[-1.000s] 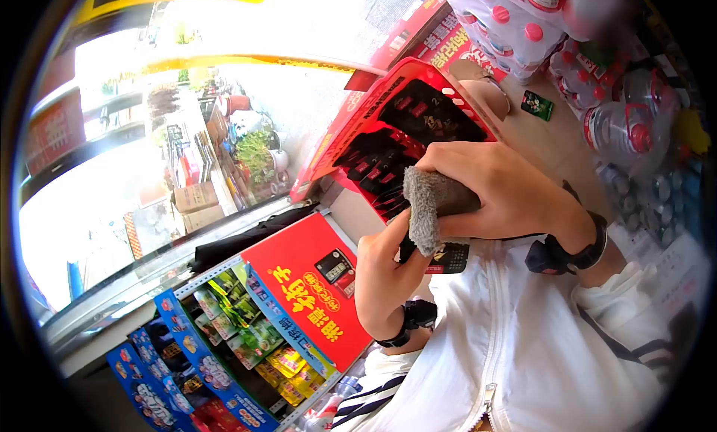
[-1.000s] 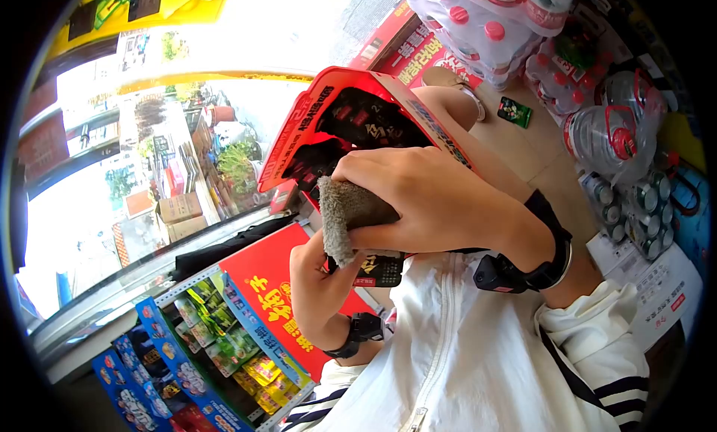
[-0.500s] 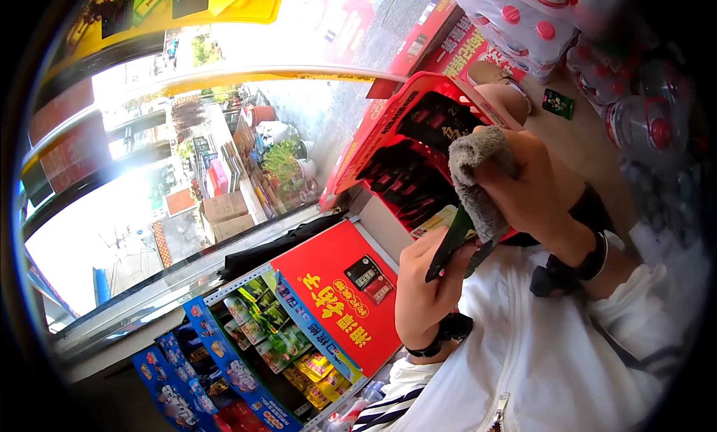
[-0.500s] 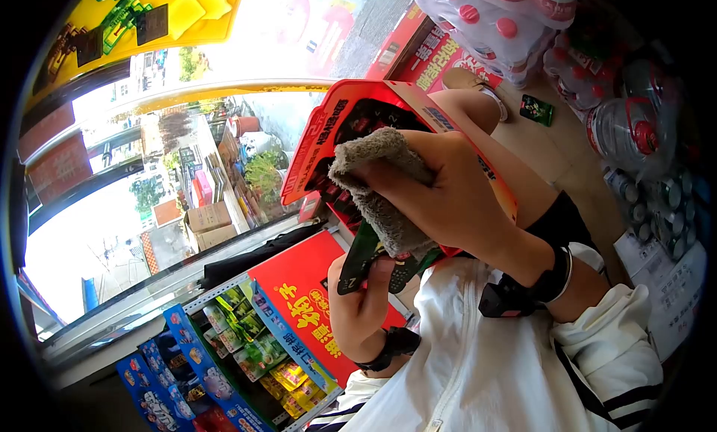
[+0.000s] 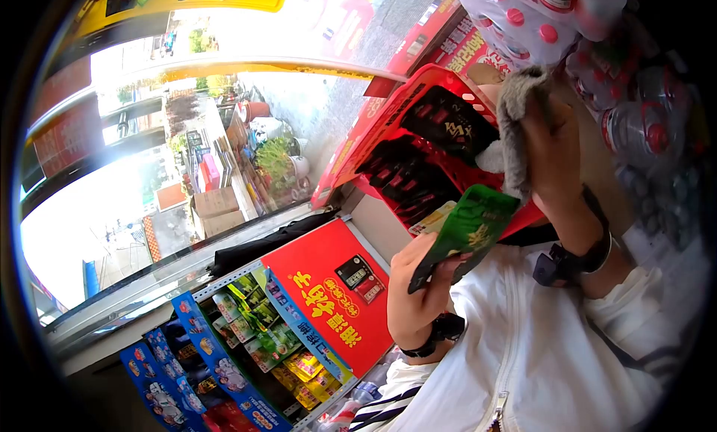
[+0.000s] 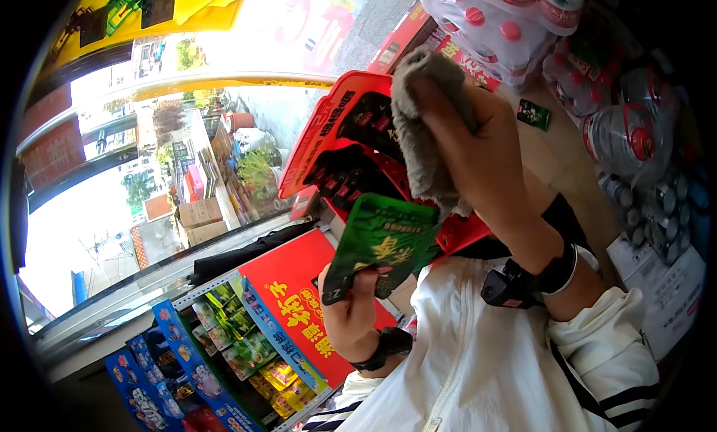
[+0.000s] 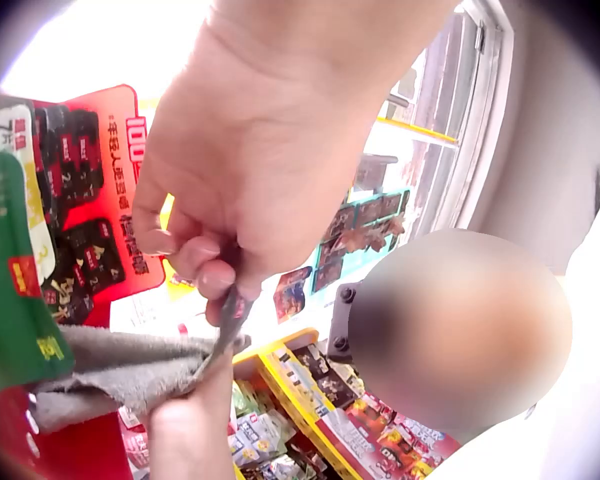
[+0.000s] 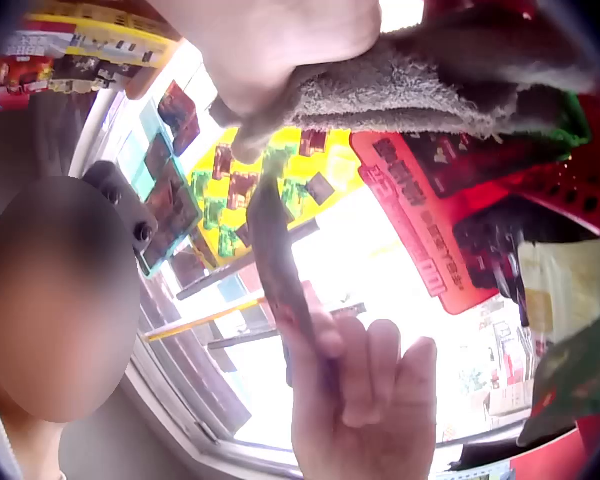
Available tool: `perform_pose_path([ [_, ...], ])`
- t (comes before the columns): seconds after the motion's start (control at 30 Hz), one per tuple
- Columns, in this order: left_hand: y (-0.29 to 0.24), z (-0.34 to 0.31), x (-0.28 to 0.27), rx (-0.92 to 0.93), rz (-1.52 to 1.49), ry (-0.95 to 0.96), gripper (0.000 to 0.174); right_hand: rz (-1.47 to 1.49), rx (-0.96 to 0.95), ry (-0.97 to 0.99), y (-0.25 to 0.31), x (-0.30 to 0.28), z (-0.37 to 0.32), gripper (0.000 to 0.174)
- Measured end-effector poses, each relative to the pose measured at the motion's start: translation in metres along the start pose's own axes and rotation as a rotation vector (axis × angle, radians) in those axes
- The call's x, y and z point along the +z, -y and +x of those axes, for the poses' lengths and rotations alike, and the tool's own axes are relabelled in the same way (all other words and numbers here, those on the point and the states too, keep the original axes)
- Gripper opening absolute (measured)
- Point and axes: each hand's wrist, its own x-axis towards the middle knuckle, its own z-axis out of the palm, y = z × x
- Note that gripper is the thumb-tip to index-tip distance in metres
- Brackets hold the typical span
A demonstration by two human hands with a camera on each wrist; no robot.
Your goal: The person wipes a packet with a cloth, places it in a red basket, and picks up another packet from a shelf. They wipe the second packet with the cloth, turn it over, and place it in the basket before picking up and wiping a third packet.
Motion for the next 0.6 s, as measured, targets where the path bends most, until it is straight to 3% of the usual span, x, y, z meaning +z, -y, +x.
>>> perform_pose_path([
  [0.03, 0.005, -0.010, -0.003, -0.014, -0.159, -0.183, 0.017, 0.073, 0.060, -0.043, 0.004, -0.011, 0.012, 0.032],
  [0.1, -0.024, 0.012, 0.009, -0.361, -0.465, -0.964, 0.029, 0.409, 0.225, 0.227, -0.014, -0.041, 0.024, 0.032],
  [0.13, 0.001, -0.003, -0.015, -0.287, -0.448, -0.788, 0.036, 0.365, 0.196, 0.286, -0.020, -0.035, 0.018, 0.032],
  [0.2, 0.003, -0.002, -0.012, -0.248, -0.482, -0.713, 0.036, 0.324, 0.163, 0.357, -0.026, -0.023, -0.004, 0.032],
  [0.23, 0.004, -0.002, -0.010, -0.208, -0.508, -0.634, 0.036, 0.106, 0.083, 0.502, -0.028, -0.020, -0.014, 0.031],
  [0.27, -0.006, -0.004, 0.005, -0.366, -0.403, -0.769, 0.036, -0.113, 0.000, 0.642, -0.029, -0.016, -0.022, 0.040],
  [0.3, -0.015, 0.000, 0.016, -0.134, -0.177, -0.476, 0.034, 0.069, 0.094, 0.803, -0.017, -0.011, -0.024, 0.044],
  [0.37, -0.023, 0.013, 0.023, -0.081, 0.028, -0.356, 0.012, 0.019, 0.281, 0.902, 0.004, -0.002, -0.027, 0.049],
  [0.4, -0.030, 0.020, 0.021, -0.109, 0.052, -0.286, 0.010, 0.099, 0.158, 0.779, 0.003, 0.007, -0.037, 0.049],
  [0.43, -0.029, 0.021, 0.019, -0.102, 0.043, -0.288, 0.010, 0.089, 0.153, 0.781, 0.000, 0.009, -0.037, 0.049],
  [0.5, -0.023, 0.019, 0.017, -0.046, 0.020, -0.110, 0.013, 0.034, 0.246, 0.693, -0.005, 0.012, -0.035, 0.052],
  [0.53, -0.019, 0.017, 0.017, -0.089, -0.043, -0.100, 0.015, 0.132, 0.264, 0.579, -0.006, 0.015, -0.038, 0.049],
  [0.6, -0.019, 0.017, 0.017, -0.163, -0.136, -0.049, 0.015, 0.106, 0.232, 0.543, -0.004, 0.015, -0.039, 0.044],
])
